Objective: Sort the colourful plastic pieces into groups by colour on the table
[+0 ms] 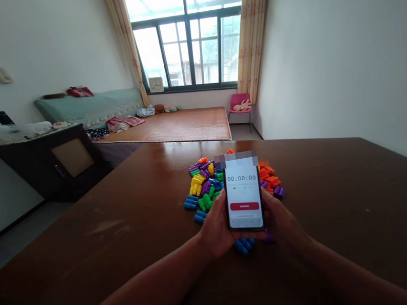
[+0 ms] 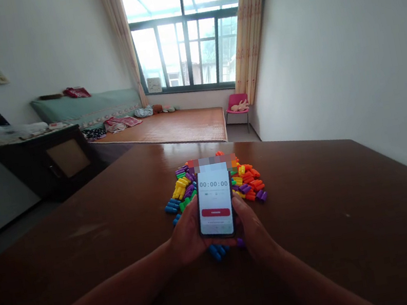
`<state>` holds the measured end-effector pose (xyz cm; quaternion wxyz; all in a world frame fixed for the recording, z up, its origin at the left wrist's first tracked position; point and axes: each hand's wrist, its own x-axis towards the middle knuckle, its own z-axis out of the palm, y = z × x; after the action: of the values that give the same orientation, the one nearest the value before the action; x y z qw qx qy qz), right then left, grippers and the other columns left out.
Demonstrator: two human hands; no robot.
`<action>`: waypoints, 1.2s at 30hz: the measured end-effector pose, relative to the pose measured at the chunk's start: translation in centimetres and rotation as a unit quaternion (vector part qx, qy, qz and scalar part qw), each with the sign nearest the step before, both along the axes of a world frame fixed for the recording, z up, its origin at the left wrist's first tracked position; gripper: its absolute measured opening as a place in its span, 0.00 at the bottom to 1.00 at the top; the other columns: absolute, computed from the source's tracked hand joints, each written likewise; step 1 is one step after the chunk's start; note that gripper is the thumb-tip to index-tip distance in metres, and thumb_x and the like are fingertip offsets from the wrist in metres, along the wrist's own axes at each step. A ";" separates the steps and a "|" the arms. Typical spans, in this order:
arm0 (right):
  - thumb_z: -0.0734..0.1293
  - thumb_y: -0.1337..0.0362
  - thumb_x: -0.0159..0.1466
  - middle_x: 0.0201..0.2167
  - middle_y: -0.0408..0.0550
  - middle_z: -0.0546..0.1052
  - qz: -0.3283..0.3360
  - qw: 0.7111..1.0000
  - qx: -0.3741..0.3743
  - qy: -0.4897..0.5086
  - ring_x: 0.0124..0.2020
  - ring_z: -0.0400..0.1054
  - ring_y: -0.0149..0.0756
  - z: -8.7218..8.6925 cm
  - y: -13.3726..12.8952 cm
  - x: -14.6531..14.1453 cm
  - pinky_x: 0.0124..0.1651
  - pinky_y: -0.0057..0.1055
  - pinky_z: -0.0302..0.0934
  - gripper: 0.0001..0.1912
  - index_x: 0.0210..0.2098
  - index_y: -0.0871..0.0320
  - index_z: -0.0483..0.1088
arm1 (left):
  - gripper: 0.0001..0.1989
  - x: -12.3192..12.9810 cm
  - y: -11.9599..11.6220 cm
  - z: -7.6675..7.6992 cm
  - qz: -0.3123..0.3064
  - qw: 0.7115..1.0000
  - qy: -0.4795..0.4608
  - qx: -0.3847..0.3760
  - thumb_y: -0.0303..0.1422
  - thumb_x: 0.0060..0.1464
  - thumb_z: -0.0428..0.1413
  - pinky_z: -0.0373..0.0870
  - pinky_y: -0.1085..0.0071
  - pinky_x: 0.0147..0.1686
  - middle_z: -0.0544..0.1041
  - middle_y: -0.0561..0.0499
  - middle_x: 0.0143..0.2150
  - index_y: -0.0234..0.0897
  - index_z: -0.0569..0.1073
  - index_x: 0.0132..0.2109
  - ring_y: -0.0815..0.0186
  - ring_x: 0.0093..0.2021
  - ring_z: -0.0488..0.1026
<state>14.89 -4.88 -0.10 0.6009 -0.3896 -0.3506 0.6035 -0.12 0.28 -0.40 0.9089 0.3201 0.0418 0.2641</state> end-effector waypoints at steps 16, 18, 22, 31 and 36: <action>0.65 0.44 0.59 0.44 0.49 0.78 0.003 1.000 0.002 0.000 0.44 0.73 0.47 0.2 -0.2 0.0 0.45 0.42 0.70 0.32 0.58 0.51 0.64 | 0.32 0.0 -0.1 0.1 0.004 1.000 0.009 -0.004 0.50 0.63 0.37 0.68 0.43 0.47 0.73 0.34 0.54 0.35 0.58 0.65 0.44 0.53 0.72; 0.65 0.44 0.59 0.44 0.48 0.78 0.003 1.000 0.002 0.002 0.44 0.73 0.46 0.2 -0.2 -0.1 0.45 0.41 0.69 0.32 0.59 0.51 0.64 | 0.32 0.0 -0.1 0.2 0.005 1.000 0.009 -0.005 0.50 0.63 0.37 0.68 0.43 0.47 0.73 0.34 0.54 0.35 0.57 0.66 0.44 0.53 0.71; 0.65 0.43 0.59 0.46 0.49 0.77 -0.001 1.000 -0.002 -0.005 0.45 0.73 0.45 0.2 -0.2 0.0 0.46 0.41 0.69 0.32 0.58 0.52 0.64 | 0.31 0.0 -0.1 0.3 0.004 1.000 0.004 -0.003 0.49 0.64 0.37 0.68 0.43 0.46 0.73 0.34 0.54 0.35 0.57 0.66 0.44 0.53 0.72; 0.64 0.42 0.59 0.45 0.49 0.78 -0.003 1.000 -0.009 -0.011 0.44 0.73 0.47 0.2 -0.3 -0.1 0.43 0.41 0.70 0.33 0.59 0.52 0.64 | 0.31 0.0 0.0 0.1 0.001 1.000 -0.001 -0.004 0.50 0.63 0.37 0.68 0.43 0.47 0.73 0.35 0.55 0.36 0.57 0.66 0.44 0.54 0.71; 0.64 0.42 0.58 0.44 0.50 0.78 -0.004 1.000 -0.008 -0.017 0.45 0.73 0.49 0.2 -0.2 0.1 0.43 0.43 0.70 0.34 0.59 0.51 0.64 | 0.32 0.0 0.0 0.0 0.002 1.000 -0.002 -0.008 0.50 0.63 0.37 0.67 0.42 0.47 0.72 0.34 0.55 0.35 0.58 0.65 0.44 0.54 0.71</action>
<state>14.95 -5.06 0.05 0.5942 -0.4062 -0.3547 0.5967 -0.14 0.29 -0.40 0.9109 0.3124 0.0428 0.2660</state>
